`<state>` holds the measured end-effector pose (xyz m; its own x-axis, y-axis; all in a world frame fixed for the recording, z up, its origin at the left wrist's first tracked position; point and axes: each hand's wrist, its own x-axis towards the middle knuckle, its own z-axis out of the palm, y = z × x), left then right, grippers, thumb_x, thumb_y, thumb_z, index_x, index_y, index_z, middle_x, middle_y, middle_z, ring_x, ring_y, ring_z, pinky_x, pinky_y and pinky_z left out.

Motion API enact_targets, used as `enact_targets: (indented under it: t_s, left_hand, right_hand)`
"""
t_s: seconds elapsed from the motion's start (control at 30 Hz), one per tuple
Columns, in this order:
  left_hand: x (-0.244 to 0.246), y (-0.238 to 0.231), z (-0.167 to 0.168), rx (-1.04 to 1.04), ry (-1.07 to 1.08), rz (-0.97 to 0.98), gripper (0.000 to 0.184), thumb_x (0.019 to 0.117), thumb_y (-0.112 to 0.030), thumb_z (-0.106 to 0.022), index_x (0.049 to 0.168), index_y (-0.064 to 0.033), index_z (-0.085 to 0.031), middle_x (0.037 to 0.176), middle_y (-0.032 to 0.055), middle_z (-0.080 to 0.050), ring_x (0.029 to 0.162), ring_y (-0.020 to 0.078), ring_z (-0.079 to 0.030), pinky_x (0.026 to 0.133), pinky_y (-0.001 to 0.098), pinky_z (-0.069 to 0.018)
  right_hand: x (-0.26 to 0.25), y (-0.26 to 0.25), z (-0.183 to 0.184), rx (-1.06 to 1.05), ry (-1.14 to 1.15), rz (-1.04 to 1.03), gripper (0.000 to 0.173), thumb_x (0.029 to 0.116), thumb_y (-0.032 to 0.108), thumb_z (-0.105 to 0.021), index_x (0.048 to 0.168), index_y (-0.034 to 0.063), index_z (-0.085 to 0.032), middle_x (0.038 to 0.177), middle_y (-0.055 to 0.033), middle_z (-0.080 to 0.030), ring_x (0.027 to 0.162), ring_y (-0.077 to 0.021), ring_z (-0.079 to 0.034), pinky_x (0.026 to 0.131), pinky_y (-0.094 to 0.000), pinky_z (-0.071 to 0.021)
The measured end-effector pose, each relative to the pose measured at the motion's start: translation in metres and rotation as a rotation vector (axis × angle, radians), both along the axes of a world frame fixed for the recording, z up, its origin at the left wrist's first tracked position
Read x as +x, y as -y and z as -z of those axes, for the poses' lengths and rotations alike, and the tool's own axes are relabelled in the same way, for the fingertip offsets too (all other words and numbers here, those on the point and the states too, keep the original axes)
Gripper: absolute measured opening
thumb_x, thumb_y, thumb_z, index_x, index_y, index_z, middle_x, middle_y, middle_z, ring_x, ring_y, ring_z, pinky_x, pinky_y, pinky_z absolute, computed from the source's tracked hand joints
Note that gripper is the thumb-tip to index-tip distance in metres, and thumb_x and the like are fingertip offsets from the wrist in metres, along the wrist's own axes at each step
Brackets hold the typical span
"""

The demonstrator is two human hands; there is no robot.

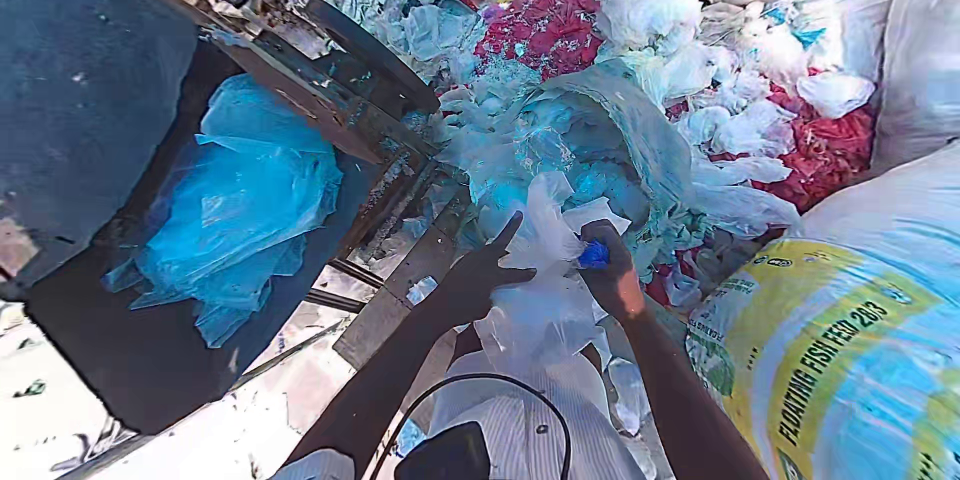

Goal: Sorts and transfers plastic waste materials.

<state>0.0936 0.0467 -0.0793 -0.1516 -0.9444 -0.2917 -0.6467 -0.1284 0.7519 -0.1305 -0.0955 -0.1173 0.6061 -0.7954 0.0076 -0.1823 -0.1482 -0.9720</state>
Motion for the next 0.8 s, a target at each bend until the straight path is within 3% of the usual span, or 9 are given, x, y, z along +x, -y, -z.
enact_targets:
  t_s: [0.07, 0.2, 0.3, 0.37, 0.47, 0.6, 0.67, 0.73, 0.8]
  left_hand:
    - [-0.009, 0.005, -0.028, -0.054, 0.056, 0.156, 0.072, 0.0711, 0.013, -0.071, 0.129, -0.0298, -0.072, 0.17, 0.0197, -0.018, 0.128, 0.0472, -0.055, 0.094, 0.0599, -0.0517]
    - [-0.024, 0.01, -0.063, -0.105, 0.081, 0.307, 0.06, 0.0706, 0.015, -0.069, 0.12, -0.0187, -0.075, 0.163, 0.0184, -0.036, 0.126, 0.0446, -0.057, 0.093, 0.0609, -0.0518]
    - [-0.034, 0.001, -0.082, -0.015, 0.043, 0.219, 0.066, 0.069, 0.015, -0.069, 0.126, -0.0182, -0.073, 0.149, 0.0278, -0.049, 0.125, 0.0451, -0.058, 0.098, 0.0624, -0.0495]
    - [-0.04, -0.009, -0.084, -0.027, 0.04, 0.144, 0.064, 0.0698, 0.011, -0.071, 0.126, -0.0213, -0.073, 0.144, 0.0241, -0.053, 0.119, 0.039, -0.063, 0.095, 0.0571, -0.0532]
    - [-0.051, -0.026, -0.09, 0.013, 0.004, 0.082, 0.064, 0.0718, 0.009, -0.071, 0.128, -0.0214, -0.072, 0.149, 0.0214, -0.051, 0.126, 0.0367, -0.059, 0.1, 0.0552, -0.0509]
    - [-0.053, -0.043, -0.091, -0.06, -0.081, 0.075, 0.054, 0.0759, 0.005, -0.072, 0.126, -0.0167, -0.073, 0.139, 0.0138, -0.06, 0.127, 0.0285, -0.059, 0.106, 0.048, -0.0488]
    - [-0.047, -0.048, -0.086, -0.127, -0.097, 0.099, 0.046, 0.0794, -0.001, -0.071, 0.123, -0.0157, -0.074, 0.127, 0.0088, -0.066, 0.119, 0.0218, -0.061, 0.103, 0.0416, -0.0504]
    - [-0.04, -0.056, -0.085, -0.161, -0.089, 0.128, 0.042, 0.08, -0.002, -0.071, 0.12, -0.0144, -0.075, 0.116, 0.0093, -0.068, 0.112, 0.0213, -0.063, 0.099, 0.0395, -0.0513]
    - [-0.027, -0.068, -0.088, -0.073, -0.027, 0.158, 0.048, 0.0767, 0.002, -0.07, 0.121, -0.0142, -0.074, 0.118, 0.0114, -0.067, 0.114, 0.0255, -0.062, 0.099, 0.0441, -0.0505]
  right_hand:
    - [-0.009, 0.0, -0.028, 0.013, -0.038, -0.199, 0.02, 0.0832, 0.005, -0.073, 0.102, -0.0013, -0.067, 0.105, -0.0095, -0.065, 0.1, -0.0087, -0.062, 0.09, -0.0232, -0.0531]
    - [-0.018, -0.004, -0.082, 0.122, -0.213, -0.459, 0.047, 0.0859, 0.023, -0.079, 0.125, 0.0013, -0.066, 0.118, -0.0092, -0.068, 0.108, -0.007, -0.064, 0.098, -0.0263, -0.0523]
    - [-0.034, -0.01, -0.097, 0.265, -0.149, -0.284, 0.043, 0.0916, 0.025, -0.072, 0.126, 0.0021, -0.06, 0.111, -0.0057, -0.067, 0.1, -0.0066, -0.064, 0.091, -0.0267, -0.0545]
    - [-0.045, -0.019, -0.094, 0.381, 0.076, -0.117, 0.034, 0.0973, 0.019, -0.063, 0.126, 0.0006, -0.057, 0.107, -0.0046, -0.067, 0.098, -0.0091, -0.067, 0.09, -0.029, -0.0576]
    - [-0.05, -0.036, -0.091, 0.502, 0.222, 0.072, 0.024, 0.1009, 0.013, -0.059, 0.121, 0.0016, -0.057, 0.101, -0.008, -0.069, 0.092, -0.0167, -0.07, 0.086, -0.0369, -0.0612]
    - [-0.048, -0.06, -0.09, 0.533, 0.308, 0.328, 0.014, 0.1038, 0.007, -0.052, 0.117, 0.0034, -0.054, 0.093, -0.0049, -0.067, 0.084, -0.0134, -0.068, 0.078, -0.0335, -0.0603]
    - [-0.045, -0.07, -0.087, 0.476, 0.302, 0.43, 0.014, 0.1048, 0.007, -0.053, 0.117, 0.0017, -0.057, 0.092, -0.0051, -0.068, 0.08, -0.0121, -0.068, 0.074, -0.0315, -0.0602]
    - [-0.036, -0.085, -0.09, 0.281, 0.102, 0.493, 0.018, 0.1039, 0.009, -0.055, 0.118, -0.0014, -0.057, 0.092, -0.0072, -0.068, 0.08, -0.012, -0.068, 0.074, -0.0308, -0.0595]
    - [-0.028, -0.101, -0.099, -0.053, -0.207, 0.547, 0.026, 0.1027, 0.013, -0.058, 0.121, -0.0055, -0.059, 0.098, -0.0155, -0.068, 0.087, -0.0217, -0.068, 0.079, -0.0413, -0.057]
